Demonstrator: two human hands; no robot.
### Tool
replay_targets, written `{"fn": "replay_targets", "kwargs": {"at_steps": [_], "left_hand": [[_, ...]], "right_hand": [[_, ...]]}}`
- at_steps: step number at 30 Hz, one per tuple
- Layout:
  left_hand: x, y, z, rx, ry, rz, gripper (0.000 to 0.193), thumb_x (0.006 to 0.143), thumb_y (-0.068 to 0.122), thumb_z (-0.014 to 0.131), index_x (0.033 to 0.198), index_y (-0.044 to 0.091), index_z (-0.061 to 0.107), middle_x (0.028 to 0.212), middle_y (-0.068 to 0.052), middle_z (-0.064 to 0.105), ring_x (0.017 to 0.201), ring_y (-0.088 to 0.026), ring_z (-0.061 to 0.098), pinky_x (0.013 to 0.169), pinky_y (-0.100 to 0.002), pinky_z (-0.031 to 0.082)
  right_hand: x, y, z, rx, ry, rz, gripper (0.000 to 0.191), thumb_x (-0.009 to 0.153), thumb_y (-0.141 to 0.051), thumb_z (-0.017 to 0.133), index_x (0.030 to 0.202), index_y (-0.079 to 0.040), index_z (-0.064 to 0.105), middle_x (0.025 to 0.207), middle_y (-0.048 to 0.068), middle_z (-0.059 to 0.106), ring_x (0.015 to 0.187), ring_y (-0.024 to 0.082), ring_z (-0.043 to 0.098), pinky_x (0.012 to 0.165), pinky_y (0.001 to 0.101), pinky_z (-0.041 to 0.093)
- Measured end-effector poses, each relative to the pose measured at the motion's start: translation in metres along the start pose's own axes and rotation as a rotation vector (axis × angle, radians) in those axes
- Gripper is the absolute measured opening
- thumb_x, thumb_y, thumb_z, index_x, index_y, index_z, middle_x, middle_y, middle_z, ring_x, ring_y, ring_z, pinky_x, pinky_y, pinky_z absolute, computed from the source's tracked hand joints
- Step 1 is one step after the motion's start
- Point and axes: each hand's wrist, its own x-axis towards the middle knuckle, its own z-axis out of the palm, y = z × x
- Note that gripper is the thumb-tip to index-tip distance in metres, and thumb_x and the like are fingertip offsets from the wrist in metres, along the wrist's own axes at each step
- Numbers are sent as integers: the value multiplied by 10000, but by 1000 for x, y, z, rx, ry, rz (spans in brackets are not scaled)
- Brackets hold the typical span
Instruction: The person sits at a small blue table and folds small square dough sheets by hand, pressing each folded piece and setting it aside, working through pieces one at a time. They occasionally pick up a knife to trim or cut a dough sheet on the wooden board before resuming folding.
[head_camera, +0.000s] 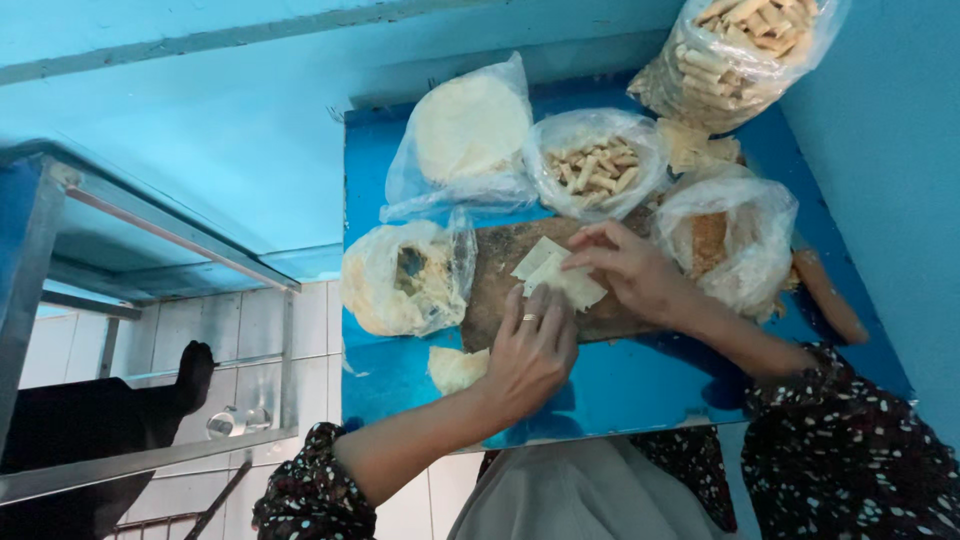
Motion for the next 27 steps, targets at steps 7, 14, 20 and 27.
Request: {"fn": "replay_targets", "kwargs": {"at_steps": [7,14,20,27], "left_hand": [[5,-5,4,-19,-69,-19,398,863,211,648,1180,-30,657,1284,-296,605,1255,-493,571,1079,-700,360],[3,-9,5,-37,-60,-11,350,887,208,656,1159,-12,661,1255,-256,619,1241,-478,592,1100,-693,354],[1,-9,0,-70,-66,-47,384,857,260,683,1167,35,658,1234,-227,591,1266,-502,551,1078,-775,292],[-1,-12,-14,-50,-98,-41,398,852,269,680,1192,71,621,1246,-210,564,1273,-558,531,1063,-791,270]], "right_hand": [[1,-17,2,-668,15,-269,478,807,-166,626,1271,-61,668,1381,178,559,1219,347,575,1014,480,471],[16,-37,-2,-1079,-40,-357,482,878,-229,566,1328,-85,662,1442,116,529,1262,287,532,1029,481,427],[18,-41,-2,-1227,-88,-345,491,886,-222,577,1361,-134,666,1411,121,553,1198,286,550,962,459,438],[21,4,1,-304,-28,-15,498,759,-93,737,1237,-233,720,1254,162,554,1128,337,559,924,451,458]]}}
